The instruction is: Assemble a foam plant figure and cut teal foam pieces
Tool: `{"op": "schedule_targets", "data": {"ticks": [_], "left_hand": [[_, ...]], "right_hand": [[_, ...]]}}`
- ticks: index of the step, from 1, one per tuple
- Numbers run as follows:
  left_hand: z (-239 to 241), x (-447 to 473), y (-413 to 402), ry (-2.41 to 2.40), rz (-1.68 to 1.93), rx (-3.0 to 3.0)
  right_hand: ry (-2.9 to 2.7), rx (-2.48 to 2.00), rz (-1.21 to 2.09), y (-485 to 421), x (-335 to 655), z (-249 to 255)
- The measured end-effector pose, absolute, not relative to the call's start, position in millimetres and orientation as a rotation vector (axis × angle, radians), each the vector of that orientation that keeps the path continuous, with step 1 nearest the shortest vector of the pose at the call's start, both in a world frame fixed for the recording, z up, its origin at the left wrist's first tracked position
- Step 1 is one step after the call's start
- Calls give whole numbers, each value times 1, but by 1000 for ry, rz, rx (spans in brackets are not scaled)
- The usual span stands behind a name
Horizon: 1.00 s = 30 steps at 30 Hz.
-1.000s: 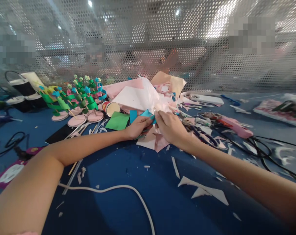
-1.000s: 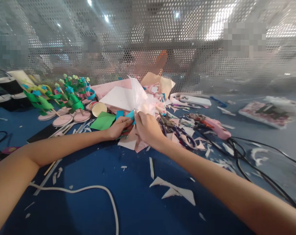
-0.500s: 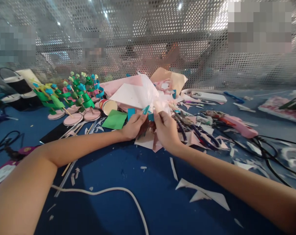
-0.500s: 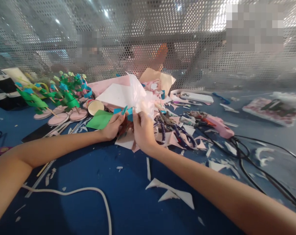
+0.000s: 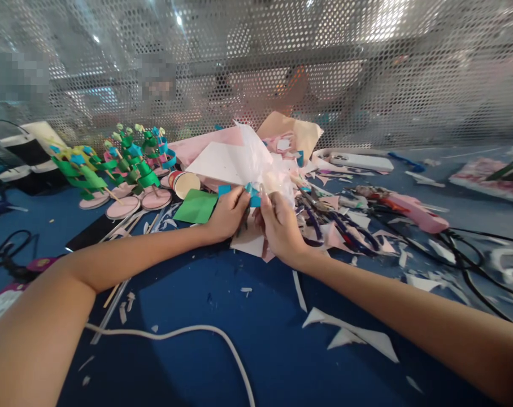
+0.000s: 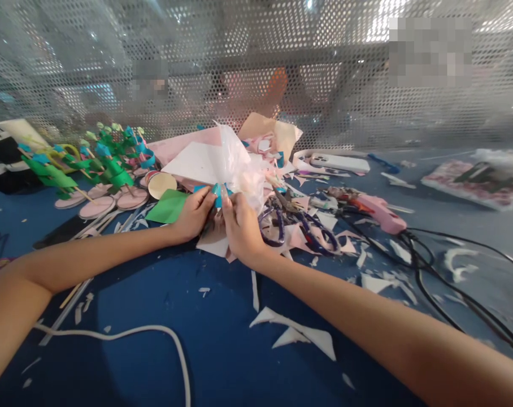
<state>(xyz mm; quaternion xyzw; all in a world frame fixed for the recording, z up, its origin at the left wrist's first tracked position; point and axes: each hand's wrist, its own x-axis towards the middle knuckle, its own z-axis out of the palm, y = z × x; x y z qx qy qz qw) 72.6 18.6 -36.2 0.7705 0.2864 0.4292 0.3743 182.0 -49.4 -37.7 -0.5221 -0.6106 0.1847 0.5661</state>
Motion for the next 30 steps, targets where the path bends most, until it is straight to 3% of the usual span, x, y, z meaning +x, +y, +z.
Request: {"op": "schedule_targets", "data": {"ticks": [6, 12, 22, 30], "left_hand": [[-34, 71, 19, 581, 1104, 1840], [-33, 71, 16, 434, 962, 1649], [-32, 68, 12, 367, 970, 1668], [-37, 68, 17, 460, 1121, 1731]], "right_hand": [[-1647, -1362, -246, -50, 183, -46], [-1787, -1419, -480, -53, 187, -46], [-1805, -1365, -424, -54, 188, -43], [-1962, -1550, -94, -57, 193, -9]]}}
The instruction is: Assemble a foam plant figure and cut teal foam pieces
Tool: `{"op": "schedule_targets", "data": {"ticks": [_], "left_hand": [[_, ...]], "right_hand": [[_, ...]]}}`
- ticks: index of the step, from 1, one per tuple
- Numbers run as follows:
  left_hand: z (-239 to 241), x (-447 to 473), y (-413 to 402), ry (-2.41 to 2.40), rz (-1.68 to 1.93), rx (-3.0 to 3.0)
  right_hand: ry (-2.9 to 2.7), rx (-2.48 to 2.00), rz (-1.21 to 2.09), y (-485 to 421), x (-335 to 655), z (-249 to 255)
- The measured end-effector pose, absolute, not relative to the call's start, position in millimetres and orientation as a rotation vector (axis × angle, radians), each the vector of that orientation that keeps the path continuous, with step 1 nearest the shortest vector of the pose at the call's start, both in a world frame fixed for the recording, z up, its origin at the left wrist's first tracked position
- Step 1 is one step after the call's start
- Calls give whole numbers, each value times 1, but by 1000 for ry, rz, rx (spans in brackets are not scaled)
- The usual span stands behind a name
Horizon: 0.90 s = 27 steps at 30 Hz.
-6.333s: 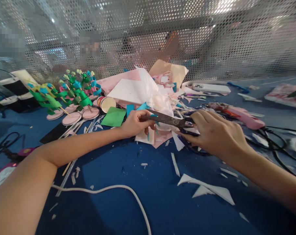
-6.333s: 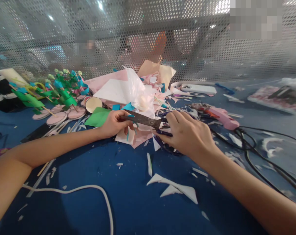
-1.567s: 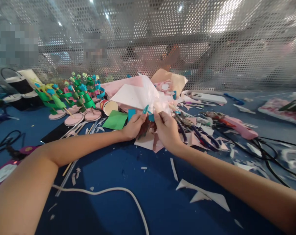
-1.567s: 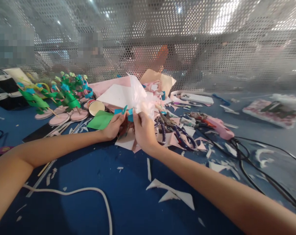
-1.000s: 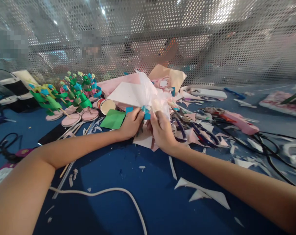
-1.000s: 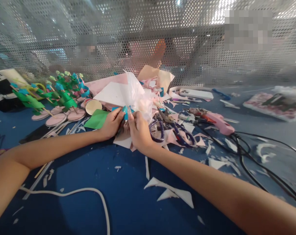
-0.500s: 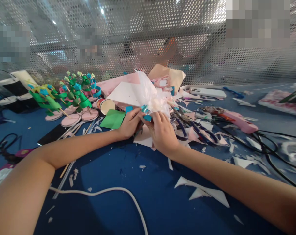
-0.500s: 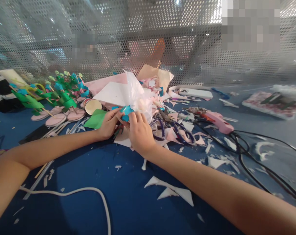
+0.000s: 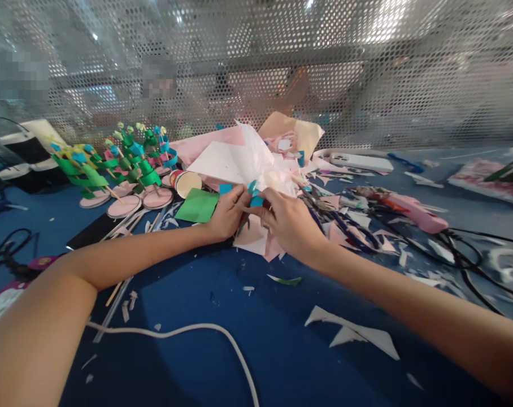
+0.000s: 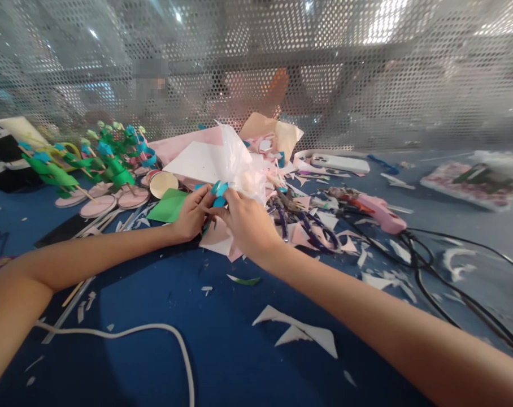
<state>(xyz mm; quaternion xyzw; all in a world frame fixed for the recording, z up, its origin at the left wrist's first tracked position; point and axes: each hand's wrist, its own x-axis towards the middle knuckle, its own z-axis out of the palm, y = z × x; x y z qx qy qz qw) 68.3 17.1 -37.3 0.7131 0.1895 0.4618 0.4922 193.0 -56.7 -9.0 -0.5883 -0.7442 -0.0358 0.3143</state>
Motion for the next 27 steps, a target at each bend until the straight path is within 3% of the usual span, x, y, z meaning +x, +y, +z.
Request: {"op": "schedule_targets", "data": {"ticks": [16, 27], "left_hand": [[-37, 67, 16, 282, 966, 1737], [-32, 68, 14, 293, 946, 1622]], "right_hand": [[-2067, -1432, -251, -48, 210, -7], [-2060, -1261, 65, -47, 212, 1]]}}
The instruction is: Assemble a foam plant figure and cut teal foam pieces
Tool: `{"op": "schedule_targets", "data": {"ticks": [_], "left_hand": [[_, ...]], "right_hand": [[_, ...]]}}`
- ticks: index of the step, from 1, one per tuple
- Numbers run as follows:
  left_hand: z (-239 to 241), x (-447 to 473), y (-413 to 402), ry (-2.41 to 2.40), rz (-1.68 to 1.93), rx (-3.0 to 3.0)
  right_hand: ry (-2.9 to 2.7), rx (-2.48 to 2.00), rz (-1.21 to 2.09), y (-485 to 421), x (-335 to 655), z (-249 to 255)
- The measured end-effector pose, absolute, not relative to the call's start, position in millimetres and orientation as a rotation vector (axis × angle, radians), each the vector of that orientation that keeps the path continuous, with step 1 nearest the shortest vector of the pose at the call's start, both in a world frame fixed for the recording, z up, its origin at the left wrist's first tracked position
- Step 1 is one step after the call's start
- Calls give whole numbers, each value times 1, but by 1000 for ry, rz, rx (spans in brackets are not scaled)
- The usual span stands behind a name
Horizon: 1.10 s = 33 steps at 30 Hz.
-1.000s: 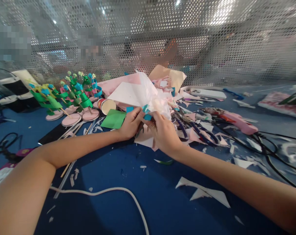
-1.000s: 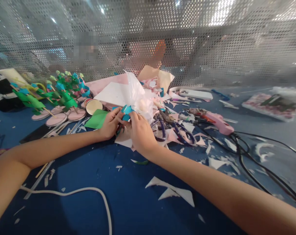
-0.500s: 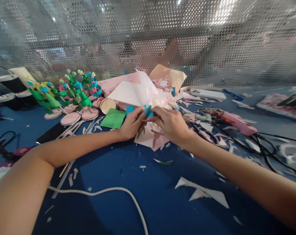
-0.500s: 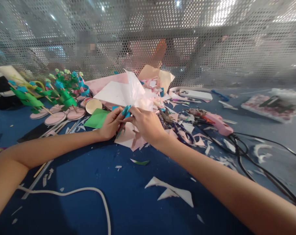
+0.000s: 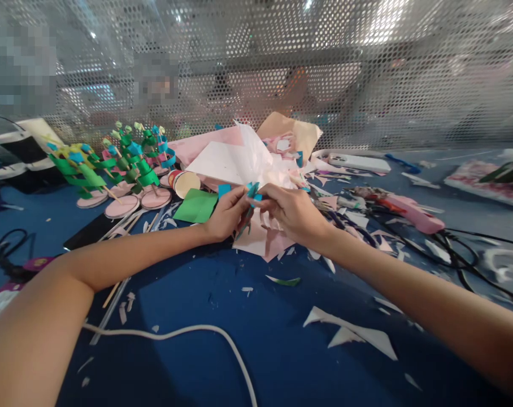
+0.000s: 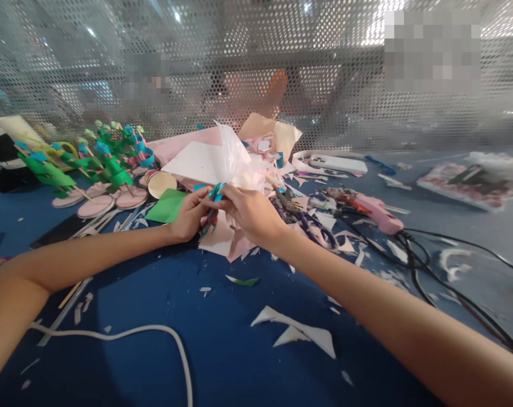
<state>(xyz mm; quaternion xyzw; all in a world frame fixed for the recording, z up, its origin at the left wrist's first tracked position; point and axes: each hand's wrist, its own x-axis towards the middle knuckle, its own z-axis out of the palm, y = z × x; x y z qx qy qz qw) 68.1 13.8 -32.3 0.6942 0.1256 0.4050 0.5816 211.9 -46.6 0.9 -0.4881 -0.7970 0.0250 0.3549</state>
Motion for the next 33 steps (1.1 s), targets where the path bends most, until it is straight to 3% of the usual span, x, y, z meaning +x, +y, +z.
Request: {"op": "schedule_targets", "data": {"ticks": [19, 33], "left_hand": [[-38, 65, 13, 466, 1148, 1867], [-35, 63, 9, 495, 1164, 2122]], "right_hand": [[-1318, -1179, 743, -57, 175, -29], [-1243, -1117, 641, -57, 175, -35]]}}
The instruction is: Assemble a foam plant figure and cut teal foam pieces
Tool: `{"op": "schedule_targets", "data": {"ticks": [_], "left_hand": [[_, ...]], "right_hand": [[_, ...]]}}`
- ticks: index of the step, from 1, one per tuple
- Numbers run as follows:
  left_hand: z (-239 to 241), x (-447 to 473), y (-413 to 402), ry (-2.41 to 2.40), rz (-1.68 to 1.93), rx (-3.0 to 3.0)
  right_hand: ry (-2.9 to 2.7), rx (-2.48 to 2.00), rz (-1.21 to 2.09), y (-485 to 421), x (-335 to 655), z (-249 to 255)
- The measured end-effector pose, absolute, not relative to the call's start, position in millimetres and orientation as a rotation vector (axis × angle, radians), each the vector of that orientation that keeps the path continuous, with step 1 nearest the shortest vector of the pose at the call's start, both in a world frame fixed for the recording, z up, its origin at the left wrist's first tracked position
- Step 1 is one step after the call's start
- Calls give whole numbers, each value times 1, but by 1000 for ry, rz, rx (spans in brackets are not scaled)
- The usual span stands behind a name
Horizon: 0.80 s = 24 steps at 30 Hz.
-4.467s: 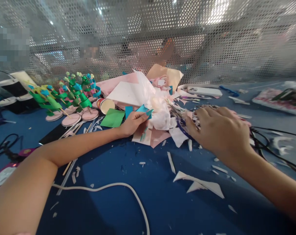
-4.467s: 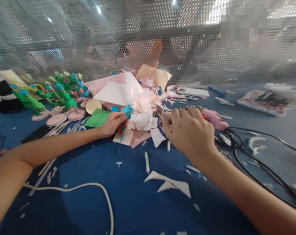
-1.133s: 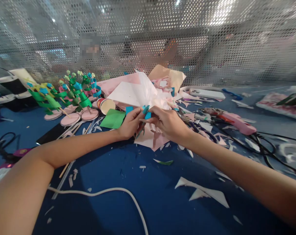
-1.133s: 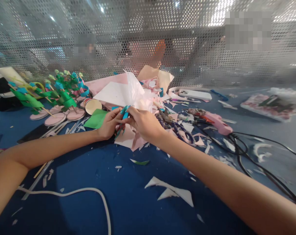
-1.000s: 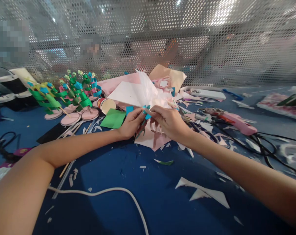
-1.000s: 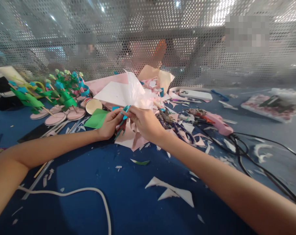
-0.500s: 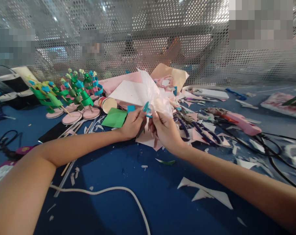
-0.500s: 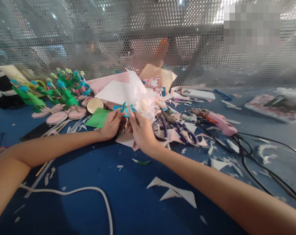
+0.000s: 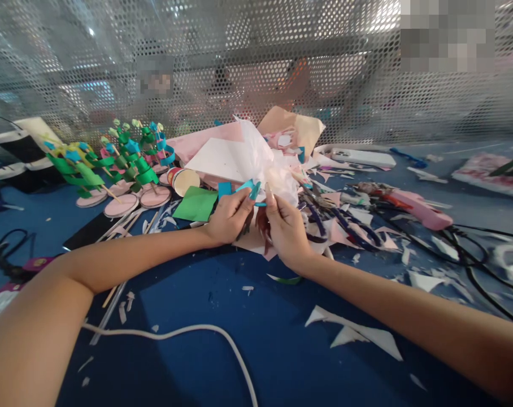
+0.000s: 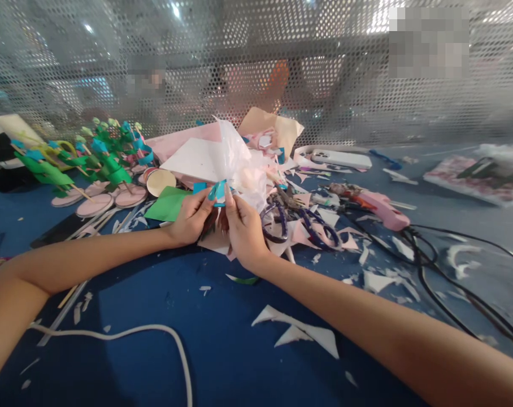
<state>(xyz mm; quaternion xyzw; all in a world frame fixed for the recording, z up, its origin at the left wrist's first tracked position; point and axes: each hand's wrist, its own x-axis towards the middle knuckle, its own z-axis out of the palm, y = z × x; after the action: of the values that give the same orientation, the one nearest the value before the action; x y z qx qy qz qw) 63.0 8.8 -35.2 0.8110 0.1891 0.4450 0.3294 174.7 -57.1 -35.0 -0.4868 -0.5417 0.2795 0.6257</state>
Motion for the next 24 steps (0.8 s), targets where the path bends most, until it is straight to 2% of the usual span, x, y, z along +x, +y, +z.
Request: {"op": "schedule_targets", "data": {"ticks": [9, 24], "left_hand": [[-37, 65, 12, 559, 1196, 2188], [-39, 62, 9, 599, 1279, 2424]], "right_hand": [[-1193, -1079, 735, -55, 177, -41], [-1147, -1082, 671, -58, 170, -39]]}}
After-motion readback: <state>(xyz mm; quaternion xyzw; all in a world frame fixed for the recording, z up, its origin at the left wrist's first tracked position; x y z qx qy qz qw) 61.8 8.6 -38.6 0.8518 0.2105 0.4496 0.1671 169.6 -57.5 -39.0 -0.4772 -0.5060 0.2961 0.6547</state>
